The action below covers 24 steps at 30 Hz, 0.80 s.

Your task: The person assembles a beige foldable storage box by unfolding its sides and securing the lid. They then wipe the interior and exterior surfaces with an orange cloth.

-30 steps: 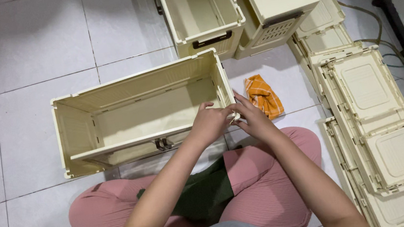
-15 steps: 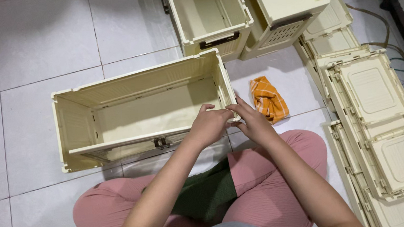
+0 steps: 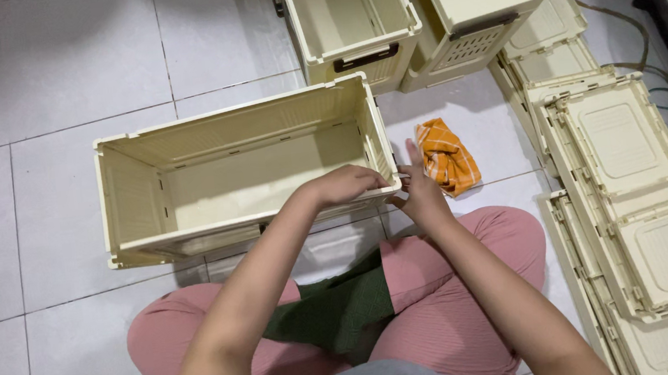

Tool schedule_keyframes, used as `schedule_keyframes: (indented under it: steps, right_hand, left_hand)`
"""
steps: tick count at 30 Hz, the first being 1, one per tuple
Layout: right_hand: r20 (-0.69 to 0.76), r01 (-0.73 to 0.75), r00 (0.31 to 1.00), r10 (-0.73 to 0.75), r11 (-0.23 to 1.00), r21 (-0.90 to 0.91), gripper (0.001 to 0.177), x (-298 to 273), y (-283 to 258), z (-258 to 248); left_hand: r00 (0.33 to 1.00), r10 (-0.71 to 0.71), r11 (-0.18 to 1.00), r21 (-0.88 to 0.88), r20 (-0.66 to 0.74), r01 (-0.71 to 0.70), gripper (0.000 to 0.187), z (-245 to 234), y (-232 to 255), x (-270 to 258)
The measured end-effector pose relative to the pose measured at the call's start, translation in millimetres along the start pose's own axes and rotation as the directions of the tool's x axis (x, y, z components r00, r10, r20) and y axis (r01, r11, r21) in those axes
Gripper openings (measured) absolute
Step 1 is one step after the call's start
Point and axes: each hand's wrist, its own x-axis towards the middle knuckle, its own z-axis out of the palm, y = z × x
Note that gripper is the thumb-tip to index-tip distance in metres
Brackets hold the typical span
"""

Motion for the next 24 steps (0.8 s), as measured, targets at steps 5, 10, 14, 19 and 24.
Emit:
schedule_keyframes:
  steps: [5, 10, 14, 19, 24]
  right_hand:
    - [0.228, -0.147, 0.957, 0.178, 0.978, -0.148, 0.056, 4.1, 38.0, 14.8]
    - [0.202, -0.105, 0.972, 0.117, 0.992, -0.067, 0.04, 6.3, 30.8, 21.0]
    - [0.261, -0.219, 0.935, 0.242, 0.969, -0.112, 0.04, 6.4, 10.5, 7.6]
    - [0.292, -0.185, 0.915, 0.277, 0.935, -0.304, 0.035, 15.2, -0.1, 0.5]
    - [0.244, -0.057, 0.957, 0.157, 0.927, -0.371, 0.031, 15.1, 9.7, 9.0]
  left_hand:
    - [0.929, -0.283, 0.953, -0.041, 0.239, 0.301, 0.049, 8.4, -49.8, 47.7]
    - [0.795, -0.486, 0.848, -0.024, 0.363, 0.529, 0.053, 16.4, -44.9, 68.5]
    - [0.788, -0.403, 0.866, -0.085, 0.466, 0.493, 0.054, 18.9, -45.6, 73.5]
    - [0.788, -0.321, 0.888, -0.122, 0.525, 0.443, 0.047, 30.8, -64.5, 77.4]
    - [0.762, -0.344, 0.884, -0.084, 0.548, 0.459, 0.042, 35.7, -78.9, 83.2]
